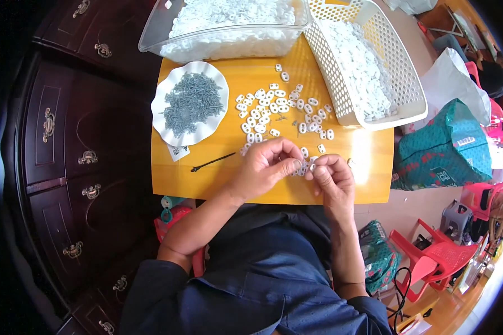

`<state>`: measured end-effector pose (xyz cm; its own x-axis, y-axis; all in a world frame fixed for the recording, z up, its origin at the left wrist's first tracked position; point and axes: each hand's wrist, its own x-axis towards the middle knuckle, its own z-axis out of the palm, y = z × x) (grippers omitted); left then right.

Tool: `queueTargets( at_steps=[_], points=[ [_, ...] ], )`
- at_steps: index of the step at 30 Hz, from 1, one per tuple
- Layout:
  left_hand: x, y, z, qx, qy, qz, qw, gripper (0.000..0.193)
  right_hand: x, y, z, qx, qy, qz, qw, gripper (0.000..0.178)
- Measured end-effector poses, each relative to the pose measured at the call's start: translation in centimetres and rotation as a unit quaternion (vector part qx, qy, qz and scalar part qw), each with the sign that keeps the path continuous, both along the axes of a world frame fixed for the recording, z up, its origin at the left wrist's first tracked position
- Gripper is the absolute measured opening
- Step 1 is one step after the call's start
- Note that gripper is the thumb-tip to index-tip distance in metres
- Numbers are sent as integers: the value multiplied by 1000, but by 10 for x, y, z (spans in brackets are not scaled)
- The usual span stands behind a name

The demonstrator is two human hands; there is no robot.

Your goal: Assembling small white plastic components by manually inserting metal pins.

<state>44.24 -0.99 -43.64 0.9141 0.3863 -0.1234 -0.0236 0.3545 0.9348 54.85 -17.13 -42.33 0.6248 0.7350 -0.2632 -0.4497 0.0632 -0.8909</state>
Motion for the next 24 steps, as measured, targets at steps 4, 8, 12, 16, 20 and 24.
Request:
queueTargets(
  at_steps=[4, 8, 12, 16, 20, 24],
  points=[
    [5, -16, 2, 84, -1, 1, 996, 3, -9, -5, -16, 61, 119, -13, 991, 15],
    [9, -19, 11, 204, -25, 20, 979, 5, -15, -10, -15, 32, 21, -34, 999, 15],
    [11, -23, 14, 297, -14, 29, 954, 8, -14, -14, -16, -65, -152, -31, 986, 12],
    [8, -29, 6, 200, 11, 7, 980, 6, -9, -16, -10, -37, 7, -39, 999, 12],
    [8, -28, 13, 47, 32, 2, 998, 6, -5, -17, -13, 7, 43, -54, 998, 13],
    [9, -31, 14, 43, 30, 16, 998, 7, -5, -18, -11, -1, 62, -44, 997, 14]
  ],
)
